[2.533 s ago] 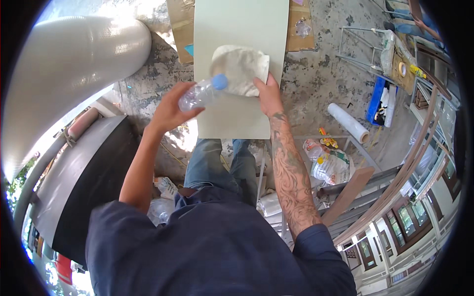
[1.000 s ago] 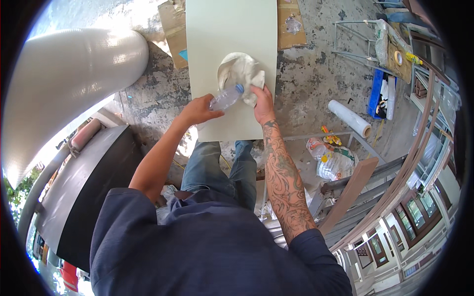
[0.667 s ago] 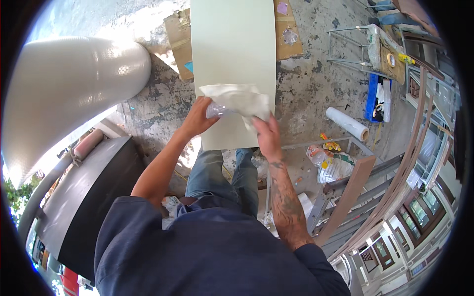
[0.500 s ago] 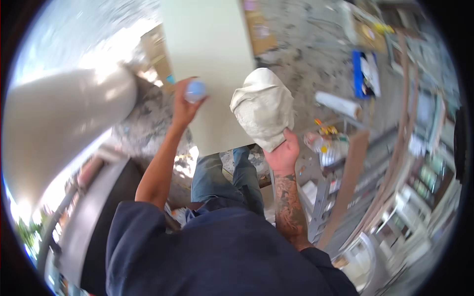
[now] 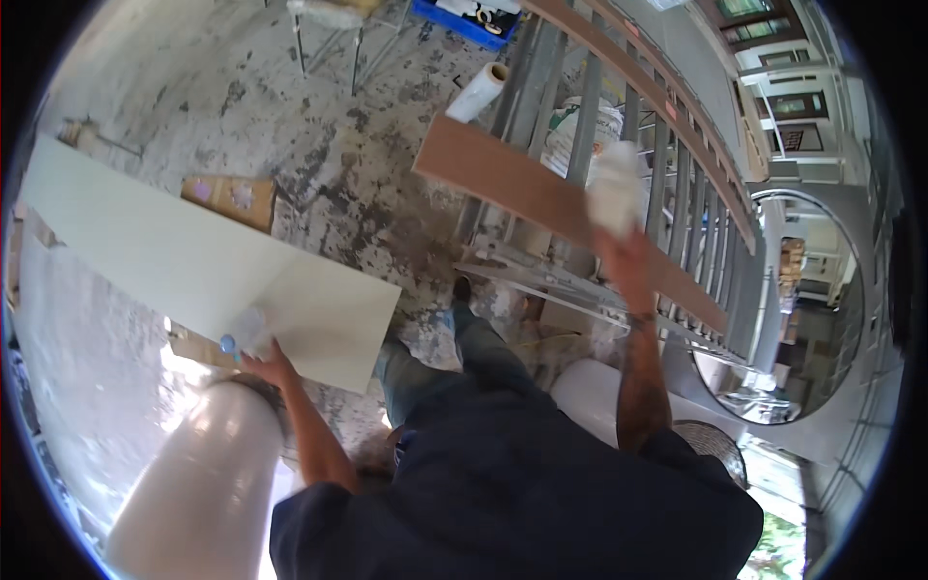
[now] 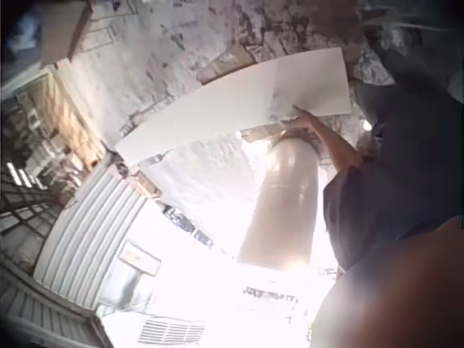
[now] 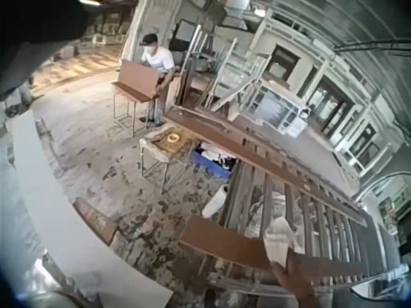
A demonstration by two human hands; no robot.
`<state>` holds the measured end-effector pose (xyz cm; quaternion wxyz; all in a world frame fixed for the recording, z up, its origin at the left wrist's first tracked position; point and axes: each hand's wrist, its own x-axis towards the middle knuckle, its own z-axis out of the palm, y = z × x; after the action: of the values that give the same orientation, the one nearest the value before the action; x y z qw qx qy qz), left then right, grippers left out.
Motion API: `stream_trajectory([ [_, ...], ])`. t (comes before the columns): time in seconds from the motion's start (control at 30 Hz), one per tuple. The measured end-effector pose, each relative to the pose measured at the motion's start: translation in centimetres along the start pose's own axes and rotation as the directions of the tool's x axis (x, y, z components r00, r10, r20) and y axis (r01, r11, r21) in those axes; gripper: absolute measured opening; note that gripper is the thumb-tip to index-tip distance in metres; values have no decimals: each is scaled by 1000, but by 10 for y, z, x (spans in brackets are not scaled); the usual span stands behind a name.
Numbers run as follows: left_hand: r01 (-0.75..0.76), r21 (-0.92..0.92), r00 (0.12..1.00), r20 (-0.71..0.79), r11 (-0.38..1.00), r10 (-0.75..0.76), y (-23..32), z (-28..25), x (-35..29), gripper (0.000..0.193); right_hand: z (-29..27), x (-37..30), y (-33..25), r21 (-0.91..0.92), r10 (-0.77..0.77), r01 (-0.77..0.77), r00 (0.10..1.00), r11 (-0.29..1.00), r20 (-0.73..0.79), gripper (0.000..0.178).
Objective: Cleaning and wiping down long wood panels with a cloth and liquid in a workshop.
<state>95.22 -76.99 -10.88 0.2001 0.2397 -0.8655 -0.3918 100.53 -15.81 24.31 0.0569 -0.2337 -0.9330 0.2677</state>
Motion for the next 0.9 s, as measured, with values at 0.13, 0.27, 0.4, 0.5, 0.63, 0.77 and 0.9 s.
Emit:
stream_trajectory([
  [0.13, 238, -21, 936, 270, 971, -224, 71, -9, -76, 51, 114, 43, -91, -231, -623, 622, 778, 748, 79, 54],
  [0.27, 495, -479, 803, 570, 725, -172, 260, 49, -52, 54, 152, 78, -147, -4, -582, 586, 803, 810, -131, 58],
  [0.4, 132, -491, 613, 723, 861, 318, 412, 123, 21, 62, 150, 76, -110, -180, -614, 587, 750, 789, -246, 54],
  [0.5, 318, -162, 384, 923, 934, 29, 471, 165, 33, 59, 125, 53, -70, -79, -523, 518, 834, 852, -175, 58],
  [0.63, 72, -114, 416, 906, 991, 74, 480, 177, 22, 61, 40, -3, 37, -8, -317, 320, 935, 947, -157, 63],
  [0.77, -3, -102, 301, 949, 995, 98, 497, 172, 25, 59, -27, -116, 268, 515, 347, -157, 889, 843, -298, 44],
  [0.9, -43, -246, 279, 928, 968, 248, 495, 175, 15, 49, -52, -77, 228, -407, 210, -417, 861, 813, -463, 46],
])
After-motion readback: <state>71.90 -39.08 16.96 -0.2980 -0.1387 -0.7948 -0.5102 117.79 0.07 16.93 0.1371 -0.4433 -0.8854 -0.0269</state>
